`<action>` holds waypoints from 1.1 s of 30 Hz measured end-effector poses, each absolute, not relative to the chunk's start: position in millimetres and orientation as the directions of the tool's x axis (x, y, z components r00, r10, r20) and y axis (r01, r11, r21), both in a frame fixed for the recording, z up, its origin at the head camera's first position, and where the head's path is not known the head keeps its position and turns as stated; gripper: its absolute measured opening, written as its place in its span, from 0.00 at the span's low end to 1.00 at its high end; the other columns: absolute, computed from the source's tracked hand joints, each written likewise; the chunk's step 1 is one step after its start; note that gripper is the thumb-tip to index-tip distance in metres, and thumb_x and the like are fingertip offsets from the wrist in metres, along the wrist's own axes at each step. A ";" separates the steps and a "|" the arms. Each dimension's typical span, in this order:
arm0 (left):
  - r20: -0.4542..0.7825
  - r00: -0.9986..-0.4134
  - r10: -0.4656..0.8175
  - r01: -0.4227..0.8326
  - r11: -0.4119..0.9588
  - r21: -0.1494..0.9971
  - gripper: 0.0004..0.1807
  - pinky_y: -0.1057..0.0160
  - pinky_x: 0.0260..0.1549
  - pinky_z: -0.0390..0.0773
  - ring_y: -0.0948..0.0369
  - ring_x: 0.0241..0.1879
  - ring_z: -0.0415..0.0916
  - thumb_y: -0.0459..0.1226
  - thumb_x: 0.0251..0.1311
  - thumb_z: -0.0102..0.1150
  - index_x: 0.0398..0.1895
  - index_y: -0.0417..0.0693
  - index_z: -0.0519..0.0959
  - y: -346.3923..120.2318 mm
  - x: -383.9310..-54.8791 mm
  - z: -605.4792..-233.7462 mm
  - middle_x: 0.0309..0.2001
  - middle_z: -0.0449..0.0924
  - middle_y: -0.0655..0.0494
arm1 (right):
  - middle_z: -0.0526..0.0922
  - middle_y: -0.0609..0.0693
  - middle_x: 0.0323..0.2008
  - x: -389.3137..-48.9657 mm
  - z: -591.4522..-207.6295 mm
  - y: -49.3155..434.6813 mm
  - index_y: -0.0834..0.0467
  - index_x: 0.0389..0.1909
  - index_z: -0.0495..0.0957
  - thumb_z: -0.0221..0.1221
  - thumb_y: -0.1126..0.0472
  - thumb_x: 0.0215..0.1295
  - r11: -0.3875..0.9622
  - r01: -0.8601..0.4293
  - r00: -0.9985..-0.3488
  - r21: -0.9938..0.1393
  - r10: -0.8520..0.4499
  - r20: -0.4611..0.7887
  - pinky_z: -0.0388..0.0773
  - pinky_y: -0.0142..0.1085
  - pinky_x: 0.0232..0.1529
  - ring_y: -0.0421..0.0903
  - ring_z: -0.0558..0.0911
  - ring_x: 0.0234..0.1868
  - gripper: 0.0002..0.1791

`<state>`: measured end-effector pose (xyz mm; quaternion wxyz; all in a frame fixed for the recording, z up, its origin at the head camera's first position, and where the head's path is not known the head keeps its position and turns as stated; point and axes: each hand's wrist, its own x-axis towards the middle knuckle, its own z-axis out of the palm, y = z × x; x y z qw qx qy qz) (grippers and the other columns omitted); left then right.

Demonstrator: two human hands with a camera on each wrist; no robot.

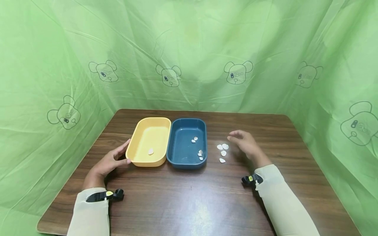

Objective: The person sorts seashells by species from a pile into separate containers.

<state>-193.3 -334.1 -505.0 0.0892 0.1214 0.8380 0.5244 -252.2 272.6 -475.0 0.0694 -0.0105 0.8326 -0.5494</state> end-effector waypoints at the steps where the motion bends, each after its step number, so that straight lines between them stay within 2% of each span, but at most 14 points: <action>1: -0.025 -0.955 0.296 0.108 0.424 0.899 0.53 0.81 0.64 0.62 0.40 0.85 0.55 0.39 0.69 0.75 0.90 0.64 0.53 -334.0 -193.3 -504.8 0.87 0.58 0.42 | 0.84 0.34 0.47 -252.5 -477.3 273.5 0.68 0.68 0.78 0.69 0.51 0.76 0.400 0.059 -0.990 -0.915 -0.092 -0.105 0.79 0.35 0.47 0.33 0.78 0.45 0.30; 6: -0.033 -0.955 0.296 0.105 0.437 0.894 0.53 0.77 0.67 0.63 0.41 0.85 0.55 0.40 0.69 0.75 0.90 0.65 0.53 -333.5 -194.8 -505.3 0.87 0.58 0.43 | 0.84 0.41 0.49 -254.4 -487.6 278.7 0.67 0.68 0.79 0.69 0.52 0.75 0.435 0.027 -0.990 -0.900 -0.113 -0.084 0.76 0.29 0.47 0.35 0.77 0.46 0.30; 13: -0.028 -0.952 0.304 0.105 0.411 0.906 0.53 0.81 0.66 0.62 0.42 0.86 0.52 0.39 0.69 0.75 0.90 0.66 0.53 -332.8 -194.7 -504.9 0.88 0.55 0.45 | 0.85 0.64 0.61 -257.1 -500.1 287.5 0.68 0.68 0.79 0.72 0.57 0.73 0.442 -0.048 -0.982 -0.896 -0.187 -0.039 0.74 0.22 0.52 0.35 0.80 0.53 0.29; 15: -0.027 -0.952 0.306 0.106 0.409 0.906 0.53 0.81 0.66 0.62 0.41 0.86 0.52 0.39 0.69 0.75 0.90 0.65 0.53 -333.2 -194.4 -504.6 0.88 0.55 0.45 | 0.83 0.67 0.63 -257.9 -504.5 289.8 0.68 0.68 0.79 0.72 0.58 0.73 0.454 -0.072 -0.976 -0.888 -0.214 -0.030 0.74 0.22 0.53 0.37 0.80 0.55 0.29; 18: -0.027 -0.952 0.305 0.108 0.414 0.904 0.53 0.80 0.65 0.63 0.40 0.86 0.52 0.39 0.69 0.75 0.90 0.64 0.53 -333.7 -193.5 -504.1 0.88 0.55 0.43 | 0.83 0.67 0.64 -258.8 -511.1 293.0 0.67 0.68 0.80 0.72 0.60 0.73 0.487 -0.108 -0.970 -0.867 -0.241 -0.015 0.76 0.25 0.47 0.42 0.80 0.53 0.27; 22: -0.028 -0.953 0.302 0.105 0.417 0.903 0.53 0.81 0.65 0.62 0.40 0.86 0.52 0.39 0.69 0.75 0.90 0.62 0.53 -334.0 -193.1 -504.0 0.88 0.55 0.43 | 0.84 0.66 0.62 -260.2 -517.6 293.2 0.65 0.65 0.82 0.72 0.61 0.71 0.537 -0.195 -0.960 -0.821 -0.277 0.047 0.76 0.28 0.46 0.47 0.80 0.53 0.25; 28: -0.027 -0.953 0.301 0.106 0.416 0.903 0.53 0.81 0.65 0.62 0.41 0.86 0.53 0.39 0.69 0.75 0.91 0.61 0.52 -334.3 -194.1 -504.6 0.88 0.56 0.43 | 0.83 0.65 0.63 -260.7 -522.3 287.7 0.65 0.62 0.85 0.73 0.65 0.70 0.578 -0.337 -0.925 -0.743 -0.350 0.147 0.72 0.32 0.62 0.60 0.79 0.65 0.21; 33: -0.027 -0.953 0.301 0.107 0.418 0.902 0.53 0.81 0.65 0.62 0.41 0.86 0.53 0.39 0.69 0.75 0.91 0.63 0.52 -334.5 -194.0 -504.5 0.88 0.56 0.43 | 0.81 0.65 0.64 -258.9 -521.5 285.6 0.65 0.61 0.85 0.72 0.67 0.70 0.564 -0.341 -0.920 -0.752 -0.366 0.143 0.68 0.34 0.67 0.64 0.77 0.68 0.21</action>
